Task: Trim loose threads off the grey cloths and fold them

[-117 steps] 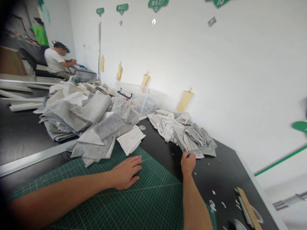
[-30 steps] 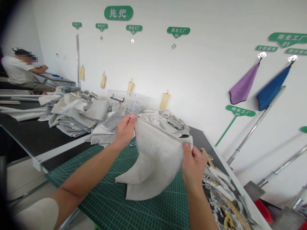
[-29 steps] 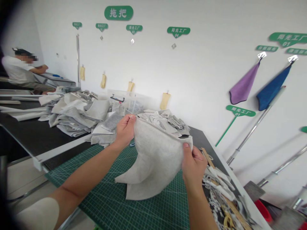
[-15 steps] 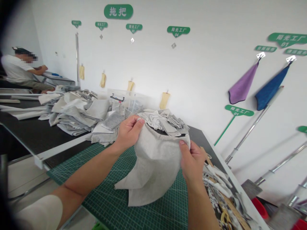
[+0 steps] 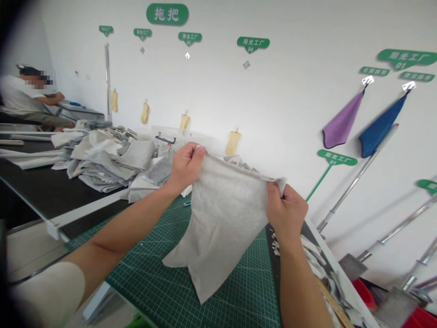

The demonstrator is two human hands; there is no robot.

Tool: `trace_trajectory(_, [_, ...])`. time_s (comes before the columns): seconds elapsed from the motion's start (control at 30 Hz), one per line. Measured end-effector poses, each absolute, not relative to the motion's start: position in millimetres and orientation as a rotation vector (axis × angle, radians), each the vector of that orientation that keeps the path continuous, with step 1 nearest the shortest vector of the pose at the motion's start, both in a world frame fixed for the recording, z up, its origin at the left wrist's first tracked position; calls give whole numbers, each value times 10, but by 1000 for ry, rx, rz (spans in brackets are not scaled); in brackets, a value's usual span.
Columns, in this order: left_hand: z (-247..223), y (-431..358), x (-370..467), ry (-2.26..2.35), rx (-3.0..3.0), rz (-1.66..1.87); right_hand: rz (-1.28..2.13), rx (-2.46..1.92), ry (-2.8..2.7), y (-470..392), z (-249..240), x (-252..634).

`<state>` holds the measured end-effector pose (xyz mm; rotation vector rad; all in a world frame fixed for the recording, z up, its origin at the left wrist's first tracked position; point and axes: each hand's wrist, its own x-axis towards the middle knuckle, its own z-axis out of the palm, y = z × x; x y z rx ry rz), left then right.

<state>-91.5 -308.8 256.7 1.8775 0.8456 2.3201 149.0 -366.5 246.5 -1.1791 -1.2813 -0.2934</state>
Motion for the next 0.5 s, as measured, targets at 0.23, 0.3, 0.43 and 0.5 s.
trace_trajectory(0.23, [2589, -3118, -911, 749, 1775, 2485, -830, -1305, -1333, -3564, 2443, 1589])
trace_trajectory(0.3, [2590, -3108, -904, 763, 1781, 2490, -605, -1279, -1276, -3592, 2475, 1544])
trace_trajectory(0.43, [2609, -3097, -885, 741, 1795, 2534, -434, -1190, -1169, -3680, 2579, 1472])
trace_trajectory(0.5, [2630, -3099, -881, 724, 1794, 2566, -590, -1153, -1171, -3704, 2612, 1483])
